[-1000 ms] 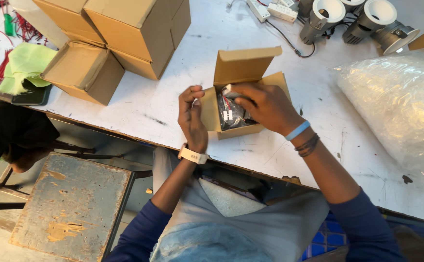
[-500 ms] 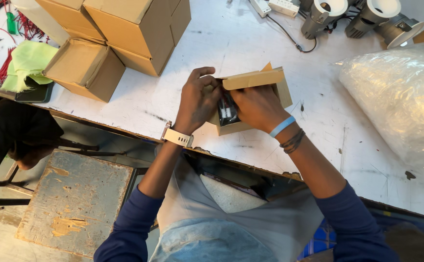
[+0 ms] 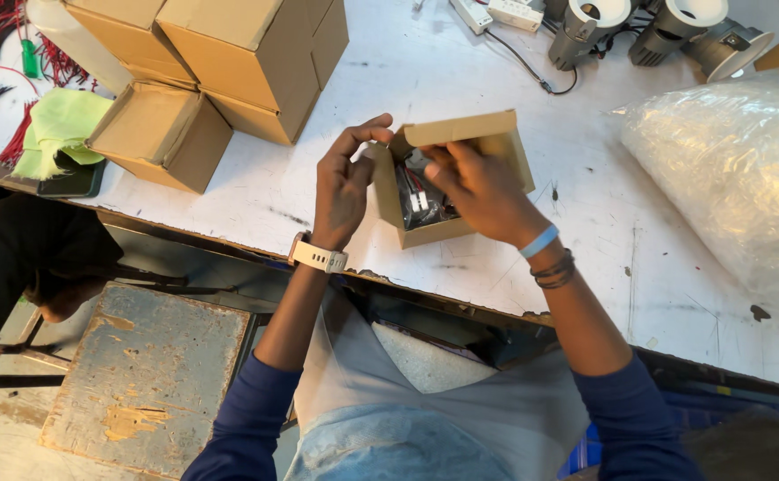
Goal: The person repeatedly wraps small cylindrical electronic components in bubble wrap, places them into small cardboard boxes along with power adapters, and closes the boxes. The person stacks the finished boxes on the table.
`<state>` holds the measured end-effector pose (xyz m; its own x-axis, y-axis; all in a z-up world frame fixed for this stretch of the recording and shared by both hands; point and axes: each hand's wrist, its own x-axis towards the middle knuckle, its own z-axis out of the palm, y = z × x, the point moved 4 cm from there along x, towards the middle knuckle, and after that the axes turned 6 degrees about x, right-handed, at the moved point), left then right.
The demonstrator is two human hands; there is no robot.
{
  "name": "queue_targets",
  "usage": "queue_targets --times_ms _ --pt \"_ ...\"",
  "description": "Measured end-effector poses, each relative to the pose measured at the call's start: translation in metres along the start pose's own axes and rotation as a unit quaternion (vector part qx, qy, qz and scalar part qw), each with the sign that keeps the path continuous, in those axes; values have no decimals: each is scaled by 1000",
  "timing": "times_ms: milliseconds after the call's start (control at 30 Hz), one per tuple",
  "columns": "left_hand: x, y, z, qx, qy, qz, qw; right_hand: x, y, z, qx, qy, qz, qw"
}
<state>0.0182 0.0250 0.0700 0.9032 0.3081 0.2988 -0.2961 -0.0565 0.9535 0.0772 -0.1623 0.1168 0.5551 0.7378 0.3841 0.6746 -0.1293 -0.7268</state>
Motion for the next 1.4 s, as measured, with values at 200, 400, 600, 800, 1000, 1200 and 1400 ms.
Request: queue_targets --times_ms 200,400,600,800,1000,1200,1400 --pt "3 14 8 155 -117 162 967 -8 -1 29 -223 -8 9 975" --pt "16 9 10 173 -191 110 960 -19 -10 31 -168 49 13 984" --pt "28 -31 21 129 -148 -3 981 -53 -26 -6 -204 195 -49 958" --pt "25 -44 27 109 -80 17 991 -70 19 -37 115 363 148 913" --pt "15 -32 32 160 -50 -2 986 -81 29 -1 -12 199 52 979" --pt "-21 30 39 353 -104 291 883 -88 49 -2 182 184 51 965" --pt "-40 39 45 340 -153 293 880 -94 60 -12 380 297 55 874"
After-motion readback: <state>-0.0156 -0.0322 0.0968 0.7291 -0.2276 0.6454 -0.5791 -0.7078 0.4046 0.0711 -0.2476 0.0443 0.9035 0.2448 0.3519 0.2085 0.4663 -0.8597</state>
